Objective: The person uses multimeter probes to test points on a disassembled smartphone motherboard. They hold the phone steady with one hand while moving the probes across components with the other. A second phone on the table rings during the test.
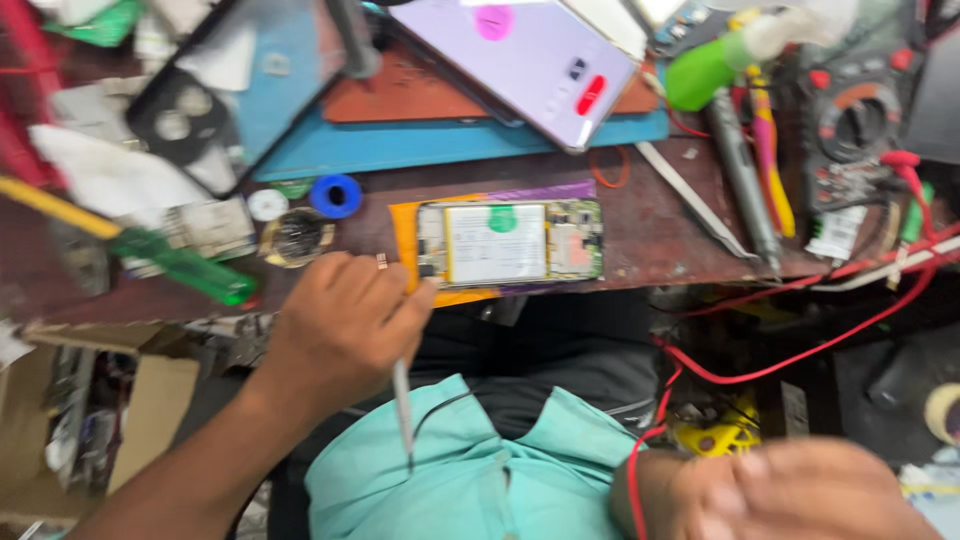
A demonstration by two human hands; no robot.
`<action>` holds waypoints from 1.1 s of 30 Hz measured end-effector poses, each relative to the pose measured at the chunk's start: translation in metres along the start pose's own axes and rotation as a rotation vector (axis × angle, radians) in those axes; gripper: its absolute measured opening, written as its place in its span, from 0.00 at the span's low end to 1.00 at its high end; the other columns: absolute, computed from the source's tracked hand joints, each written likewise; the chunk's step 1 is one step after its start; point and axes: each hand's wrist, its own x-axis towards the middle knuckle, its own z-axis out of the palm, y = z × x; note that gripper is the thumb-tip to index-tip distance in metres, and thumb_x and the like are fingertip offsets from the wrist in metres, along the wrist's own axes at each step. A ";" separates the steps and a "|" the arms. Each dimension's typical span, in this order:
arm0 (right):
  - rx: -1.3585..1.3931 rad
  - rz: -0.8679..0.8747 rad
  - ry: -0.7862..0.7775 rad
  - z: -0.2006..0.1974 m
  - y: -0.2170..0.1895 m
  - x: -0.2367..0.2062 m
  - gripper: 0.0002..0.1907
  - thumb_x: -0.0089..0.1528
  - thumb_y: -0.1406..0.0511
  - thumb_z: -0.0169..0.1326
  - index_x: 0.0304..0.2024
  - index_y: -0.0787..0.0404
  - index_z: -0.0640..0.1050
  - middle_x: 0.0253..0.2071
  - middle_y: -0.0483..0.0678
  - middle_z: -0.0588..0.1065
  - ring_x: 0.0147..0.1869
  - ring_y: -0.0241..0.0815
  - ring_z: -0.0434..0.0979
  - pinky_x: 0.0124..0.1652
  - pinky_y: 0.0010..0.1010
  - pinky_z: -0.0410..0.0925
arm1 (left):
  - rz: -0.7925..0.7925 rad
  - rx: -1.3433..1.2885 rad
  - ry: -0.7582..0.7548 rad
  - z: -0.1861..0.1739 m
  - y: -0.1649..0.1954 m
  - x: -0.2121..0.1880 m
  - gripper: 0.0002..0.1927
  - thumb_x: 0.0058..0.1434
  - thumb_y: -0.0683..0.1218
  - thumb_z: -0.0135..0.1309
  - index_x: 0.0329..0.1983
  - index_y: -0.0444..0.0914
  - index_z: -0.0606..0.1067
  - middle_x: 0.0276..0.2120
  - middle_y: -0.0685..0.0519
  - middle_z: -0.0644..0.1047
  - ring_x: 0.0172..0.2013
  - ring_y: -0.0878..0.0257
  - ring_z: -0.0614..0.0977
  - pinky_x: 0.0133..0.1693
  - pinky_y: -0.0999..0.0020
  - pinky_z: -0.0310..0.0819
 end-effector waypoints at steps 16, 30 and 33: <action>0.393 0.287 -0.265 0.056 -0.007 0.046 0.12 0.71 0.60 0.46 0.38 0.62 0.70 0.32 0.58 0.77 0.32 0.44 0.80 0.33 0.35 0.75 | -0.040 -0.186 0.064 -0.007 0.007 -0.003 0.17 0.48 0.41 0.63 0.43 0.34 0.79 0.38 0.46 0.75 0.40 0.49 0.79 0.42 0.54 0.74; 0.418 0.361 -0.408 0.121 0.066 0.026 0.08 0.65 0.70 0.52 0.46 0.68 0.73 0.42 0.51 0.79 0.45 0.40 0.82 0.45 0.30 0.74 | -0.160 -0.321 0.276 0.012 0.013 0.020 0.19 0.56 0.38 0.62 0.52 0.38 0.77 0.51 0.46 0.78 0.43 0.53 0.84 0.42 0.60 0.78; 0.470 0.471 -0.421 0.116 0.078 0.025 0.07 0.67 0.71 0.52 0.46 0.69 0.75 0.45 0.53 0.79 0.47 0.38 0.80 0.50 0.29 0.72 | -0.219 -0.370 0.350 0.025 0.012 0.041 0.17 0.62 0.39 0.62 0.54 0.38 0.76 0.53 0.46 0.77 0.46 0.51 0.83 0.46 0.58 0.78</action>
